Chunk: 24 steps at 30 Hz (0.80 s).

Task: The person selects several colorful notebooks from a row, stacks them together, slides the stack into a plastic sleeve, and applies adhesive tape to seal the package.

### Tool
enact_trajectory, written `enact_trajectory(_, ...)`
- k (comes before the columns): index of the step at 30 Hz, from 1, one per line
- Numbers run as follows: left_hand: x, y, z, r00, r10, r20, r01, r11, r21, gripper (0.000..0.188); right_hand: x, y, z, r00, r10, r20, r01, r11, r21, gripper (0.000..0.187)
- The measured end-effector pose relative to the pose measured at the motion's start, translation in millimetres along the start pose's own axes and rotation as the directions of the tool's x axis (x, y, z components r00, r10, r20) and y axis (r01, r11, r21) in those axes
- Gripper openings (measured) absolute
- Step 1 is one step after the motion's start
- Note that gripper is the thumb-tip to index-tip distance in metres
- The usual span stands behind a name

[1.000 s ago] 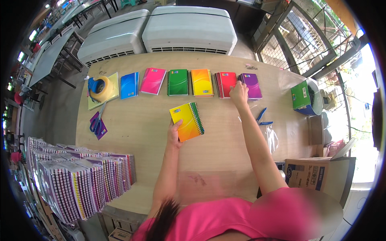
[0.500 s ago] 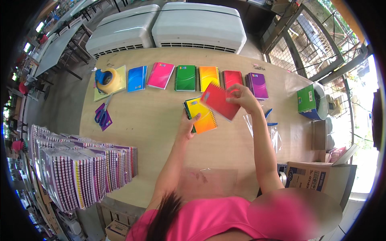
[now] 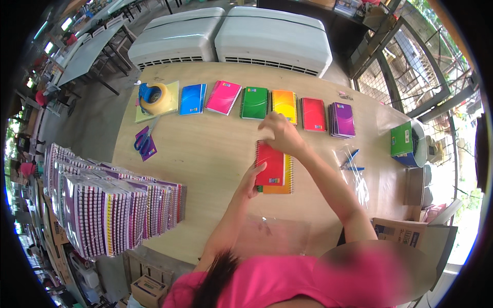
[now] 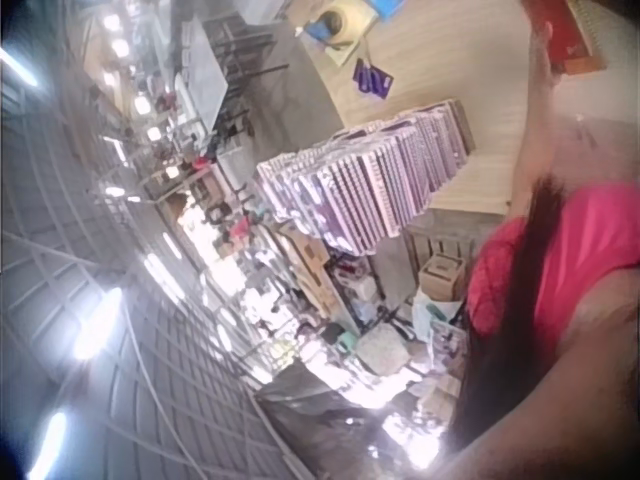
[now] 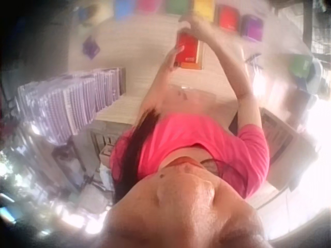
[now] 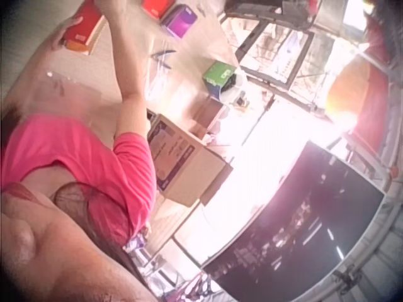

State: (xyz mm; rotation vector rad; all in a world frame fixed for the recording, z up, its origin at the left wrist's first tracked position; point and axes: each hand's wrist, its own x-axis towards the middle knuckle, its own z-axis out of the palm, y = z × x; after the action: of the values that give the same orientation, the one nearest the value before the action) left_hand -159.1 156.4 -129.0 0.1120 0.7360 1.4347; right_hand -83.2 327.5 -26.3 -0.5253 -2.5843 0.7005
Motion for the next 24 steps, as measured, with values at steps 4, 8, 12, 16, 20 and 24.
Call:
enact_trajectory(4, -21, 6, -18, 0.975, 0.174, -0.14, -0.182, 0.982, -0.044, 0.063, 98, 31, 60, 0.815, 0.577, 0.047, -0.577, 0.801, 0.161, 0.044)
enact_trajectory(8, -37, 26, -34, 0.928, 0.3, -0.22, -0.303, 0.953, 0.02, 0.063, 164, 7, 108, 0.747, 0.664, -0.043, -0.65, 0.742, 0.164, 0.052)
enact_trajectory(12, -38, 38, -36, 0.919, 0.325, -0.224, -0.314, 0.946, 0.083, 0.063, 167, 29, 126, 0.642, 0.744, -0.186, -0.71, 0.668, 0.221, 0.045)
enact_trajectory(16, -36, 34, -52, 0.911, 0.361, -0.2, -0.343, 0.932, 0.119, 0.062, 118, 30, 73, 0.704, 0.698, -0.133, -0.58, 0.672, 0.461, 0.042)
enact_trajectory(20, -27, 15, -63, 0.95, 0.312, 0.02, -0.307, 0.943, -0.125, 0.073, 7, 4, 28, 0.811, 0.557, 0.18, -0.513, 0.529, 0.676, 0.042)
enact_trajectory(24, -4, -1, -19, 0.979, 0.156, 0.128, -0.122, 0.964, -0.235, 0.078, -64, -19, 6, 0.772, 0.62, 0.141, -0.584, 0.604, 0.543, 0.042)
